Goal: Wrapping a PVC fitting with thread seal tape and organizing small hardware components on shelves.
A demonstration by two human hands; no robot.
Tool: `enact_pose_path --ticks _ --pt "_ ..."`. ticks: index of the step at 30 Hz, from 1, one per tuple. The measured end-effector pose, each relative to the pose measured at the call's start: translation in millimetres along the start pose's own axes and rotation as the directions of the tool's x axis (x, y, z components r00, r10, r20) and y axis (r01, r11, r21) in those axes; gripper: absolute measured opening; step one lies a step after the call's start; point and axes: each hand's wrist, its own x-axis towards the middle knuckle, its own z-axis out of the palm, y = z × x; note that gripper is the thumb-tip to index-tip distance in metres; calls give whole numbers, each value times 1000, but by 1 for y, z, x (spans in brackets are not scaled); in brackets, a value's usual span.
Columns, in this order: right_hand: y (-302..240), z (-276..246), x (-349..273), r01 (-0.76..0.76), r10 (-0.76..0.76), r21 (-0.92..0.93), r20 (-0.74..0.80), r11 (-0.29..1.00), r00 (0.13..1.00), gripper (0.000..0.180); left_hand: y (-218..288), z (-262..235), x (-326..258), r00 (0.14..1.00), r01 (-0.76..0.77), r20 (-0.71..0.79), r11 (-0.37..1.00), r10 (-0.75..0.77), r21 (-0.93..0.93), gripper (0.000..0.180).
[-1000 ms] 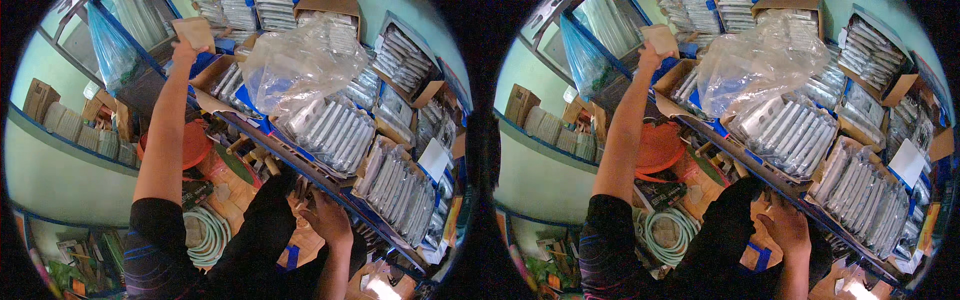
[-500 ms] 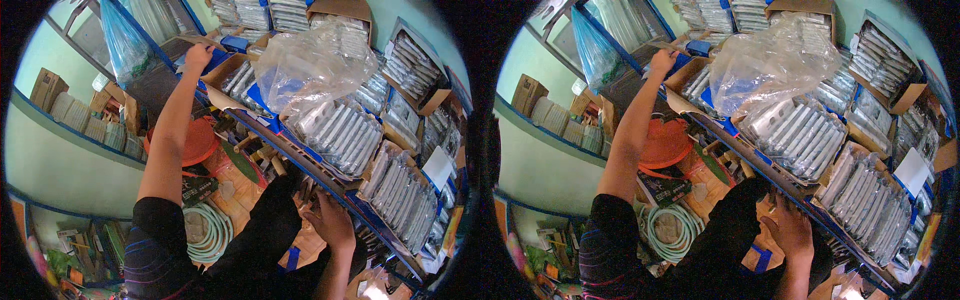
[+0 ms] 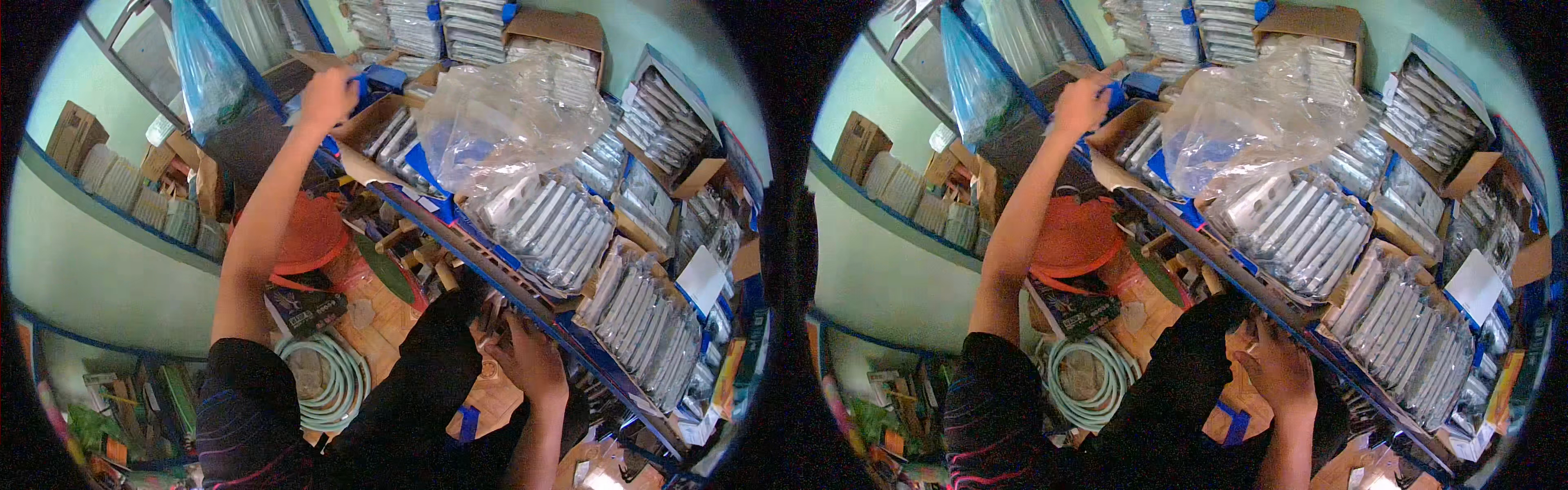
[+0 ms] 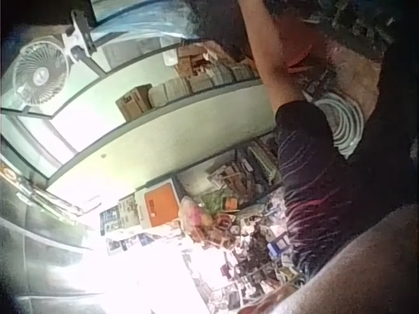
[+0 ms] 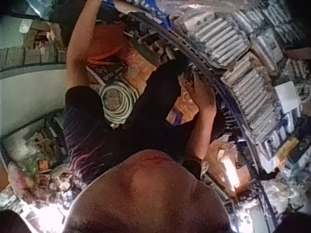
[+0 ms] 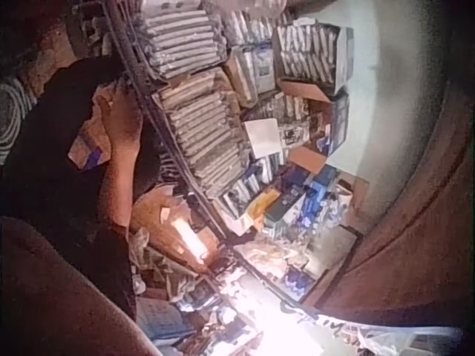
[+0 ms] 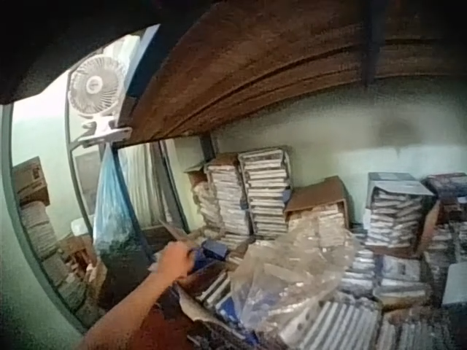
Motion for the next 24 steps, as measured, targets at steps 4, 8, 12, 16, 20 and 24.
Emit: enact_pose_path --ticks 4,8,12,16,20,24 --pt "10 9 -1 15 -15 -33 -5 999 1000 64 42 -9 -20 741 517 663 722 -108 -459 27" --pt "9 9 3 -11 7 74 54 997 999 64 9 -10 -27 741 645 650 450 -169 -617 32" --pt "2 5 1 -43 45 -23 96 999 994 69 -66 12 -39 795 605 492 511 -354 -610 43" --pt "12 11 -3 14 -14 -8 51 1000 999 69 -110 41 -34 985 87 157 991 -69 -106 41" --pt "13 9 -2 -51 50 5 90 999 995 66 -78 50 -17 938 140 301 981 -174 134 35" --pt "12 15 1 -71 64 68 109 995 992 64 -75 34 -4 891 96 400 951 -214 296 30"
